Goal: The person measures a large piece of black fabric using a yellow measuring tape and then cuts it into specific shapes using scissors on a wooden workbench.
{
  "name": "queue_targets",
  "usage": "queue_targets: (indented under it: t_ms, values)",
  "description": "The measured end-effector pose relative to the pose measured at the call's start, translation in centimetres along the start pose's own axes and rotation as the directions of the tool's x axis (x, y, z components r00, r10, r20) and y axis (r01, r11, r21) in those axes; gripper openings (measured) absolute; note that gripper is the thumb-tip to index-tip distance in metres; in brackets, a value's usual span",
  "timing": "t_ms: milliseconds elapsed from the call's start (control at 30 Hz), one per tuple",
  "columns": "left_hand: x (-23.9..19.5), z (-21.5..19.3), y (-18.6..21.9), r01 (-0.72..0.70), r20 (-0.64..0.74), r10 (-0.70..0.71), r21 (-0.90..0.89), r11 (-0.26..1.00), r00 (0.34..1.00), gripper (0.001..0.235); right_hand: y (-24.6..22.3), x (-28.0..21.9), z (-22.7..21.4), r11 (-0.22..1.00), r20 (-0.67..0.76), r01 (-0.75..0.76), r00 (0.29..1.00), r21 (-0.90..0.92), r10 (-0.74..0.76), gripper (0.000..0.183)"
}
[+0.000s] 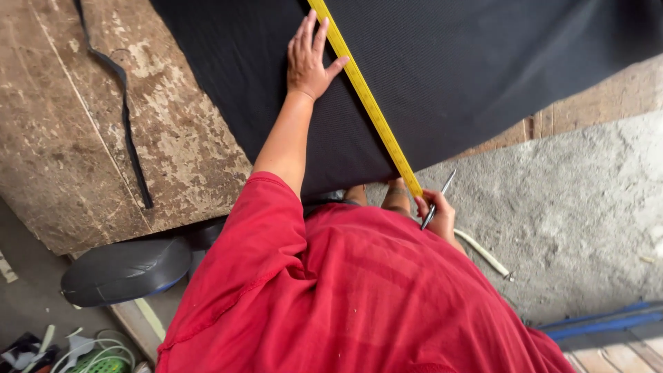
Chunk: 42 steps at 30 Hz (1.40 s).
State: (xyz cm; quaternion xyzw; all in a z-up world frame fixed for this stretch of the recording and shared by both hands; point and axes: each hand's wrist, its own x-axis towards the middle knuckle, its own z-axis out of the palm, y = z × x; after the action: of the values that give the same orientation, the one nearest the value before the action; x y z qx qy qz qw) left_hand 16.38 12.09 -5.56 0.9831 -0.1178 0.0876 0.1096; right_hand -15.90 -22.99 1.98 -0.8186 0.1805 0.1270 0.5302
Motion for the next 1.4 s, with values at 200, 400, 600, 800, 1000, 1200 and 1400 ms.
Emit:
queue_targets:
  t_ms: [200,400,600,800,1000,1200,1400]
  values:
    - [0.1,-0.9,0.1,0.031,0.038,-0.034,0.061,0.998,0.999,0.088,-0.4,-0.2,0.2,1.0,0.016,-0.006,1.0,0.026,0.005,0.017]
    - [0.2,-1.2,0.1,0.072,-0.052,-0.072,-0.008,0.997,0.996,0.065,0.1,-1.2,1.7,1.0,0.092,-0.016,0.996,0.023,0.014,0.022]
    - [0.3,-1.6,0.4,0.065,-0.039,-0.064,0.021,0.998,0.997,0.059,0.8,-0.8,1.6,0.995,0.039,0.092,0.995,-0.035,-0.09,0.022]
    - [0.4,-1.5,0.4,0.064,-0.039,-0.062,0.061,0.996,0.997,0.057,0.7,-0.4,1.1,0.992,0.003,0.11,0.994,-0.056,-0.11,0.02]
    - [0.3,-0.8,0.3,0.056,-0.091,-0.051,0.056,0.997,0.995,0.053,0.0,-0.3,0.9,0.991,0.021,0.124,0.992,-0.054,-0.123,0.02]
    - [0.2,-0.2,0.0,0.061,-0.068,-0.055,0.086,0.994,0.996,0.052,-1.1,0.0,0.8,0.999,0.061,0.039,0.997,0.016,-0.04,0.022]
    - [0.1,0.3,-0.6,0.024,-0.108,-0.014,0.087,0.996,0.994,0.053,-1.9,0.7,1.5,0.998,0.049,0.052,0.997,0.023,-0.054,0.018]
